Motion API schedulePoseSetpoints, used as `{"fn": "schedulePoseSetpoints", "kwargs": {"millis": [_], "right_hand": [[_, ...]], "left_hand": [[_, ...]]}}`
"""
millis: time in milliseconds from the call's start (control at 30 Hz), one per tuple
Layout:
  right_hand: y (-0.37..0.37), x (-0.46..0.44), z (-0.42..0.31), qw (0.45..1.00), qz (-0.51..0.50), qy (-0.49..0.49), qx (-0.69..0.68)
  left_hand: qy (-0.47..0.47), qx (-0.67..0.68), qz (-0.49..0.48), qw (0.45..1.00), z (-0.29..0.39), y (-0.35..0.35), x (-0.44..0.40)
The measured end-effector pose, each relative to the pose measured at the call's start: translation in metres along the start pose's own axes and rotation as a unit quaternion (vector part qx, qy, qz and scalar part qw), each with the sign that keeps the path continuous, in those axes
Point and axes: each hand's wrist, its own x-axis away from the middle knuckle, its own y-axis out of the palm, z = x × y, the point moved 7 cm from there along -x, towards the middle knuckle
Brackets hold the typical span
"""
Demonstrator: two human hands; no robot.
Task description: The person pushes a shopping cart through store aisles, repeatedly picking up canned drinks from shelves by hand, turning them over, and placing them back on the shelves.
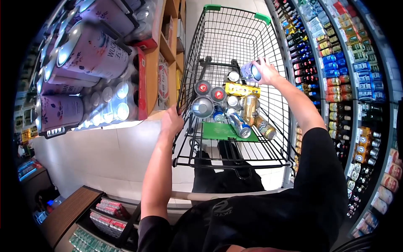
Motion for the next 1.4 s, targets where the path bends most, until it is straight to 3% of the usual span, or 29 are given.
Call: {"fn": "schedulePoseSetpoints", "kwargs": {"millis": [167, 200, 267, 333, 400, 467, 533, 600, 667, 733, 767, 900, 933, 1000, 1067, 1200, 1233, 1267, 1300, 1333, 1400], "right_hand": [[-0.082, 0.055, -0.027, 0.993, 0.037, -0.074, 0.083], [-0.105, 0.071, -0.037, 0.990, 0.034, -0.099, 0.098], [-0.146, 0.108, -0.056, 0.982, 0.028, -0.118, 0.143], [-0.205, 0.160, -0.090, 0.974, 0.020, -0.131, 0.185], [-0.267, 0.217, -0.129, 0.966, 0.082, -0.202, 0.139], [-0.320, 0.272, -0.173, 0.968, 0.112, -0.195, 0.114], [-0.356, 0.319, -0.211, 0.965, 0.143, -0.200, 0.090], [-0.386, 0.352, -0.239, 0.970, 0.159, -0.184, 0.028], [-0.394, 0.369, -0.258, 0.969, 0.145, -0.192, -0.049], [-0.393, 0.378, -0.274, 0.967, 0.133, -0.199, -0.089], [-0.390, 0.381, -0.282, 0.967, 0.128, -0.201, -0.091], [-0.392, 0.381, -0.297, 0.965, 0.132, -0.181, -0.139], [-0.392, 0.379, -0.297, 0.956, 0.152, -0.179, -0.177], [-0.390, 0.376, -0.301, 0.942, 0.157, -0.203, -0.217], [-0.392, 0.381, -0.311, 0.920, 0.195, -0.268, -0.210], [-0.367, 0.368, -0.308, 0.784, 0.194, -0.359, -0.469], [-0.366, 0.366, -0.309, 0.761, 0.211, -0.362, -0.496], [-0.369, 0.365, -0.311, 0.771, 0.231, -0.363, -0.469], [-0.371, 0.362, -0.309, 0.771, 0.257, -0.341, -0.472], [-0.374, 0.359, -0.307, 0.770, 0.284, -0.320, -0.473], [-0.385, 0.354, -0.304, 0.767, 0.321, -0.278, -0.481]], "left_hand": [[0.011, -0.008, 0.023, 1.000, -0.014, 0.007, -0.006], [0.012, 0.018, -0.027, 0.999, -0.015, 0.008, -0.006], [-0.002, 0.019, 0.039, 0.999, -0.007, -0.004, -0.001], [0.051, 0.020, 0.170, 0.984, 0.035, -0.045, 0.013], [0.141, 0.186, 0.193, 0.953, 0.065, -0.059, 0.014], [0.110, 0.492, 0.020, 0.863, 0.080, -0.022, -0.004], [0.049, 0.677, -0.243, 0.692, 0.115, -0.008, 0.027], [0.082, 0.732, -0.308, 0.602, 0.156, -0.025, 0.072], [0.173, 0.797, -0.249, 0.522, 0.186, -0.061, 0.104], [0.203, 0.827, -0.254, 0.458, 0.200, -0.083, 0.121], [0.183, 0.862, -0.286, 0.376, 0.198, -0.090, 0.134], [0.102, 0.890, -0.336, 0.290, 0.189, -0.094, 0.175], [0.089, 0.895, -0.363, 0.243, 0.189, -0.097, 0.186], [0.049, 0.889, -0.319, 0.325, 0.185, -0.103, 0.195], [0.052, 0.890, -0.337, 0.302, 0.177, -0.103, 0.197], [0.051, 0.880, -0.359, 0.308, 0.167, -0.112, 0.207], [0.089, 0.873, -0.403, 0.260, 0.170, -0.117, 0.212], [0.128, 0.862, -0.443, 0.210, 0.173, -0.123, 0.217], [0.107, 0.859, -0.367, 0.341, 0.171, -0.127, 0.218], [0.134, 0.855, -0.472, 0.168, 0.177, -0.140, 0.224], [0.076, 0.864, -0.316, 0.383, 0.164, -0.143, 0.217]]}}
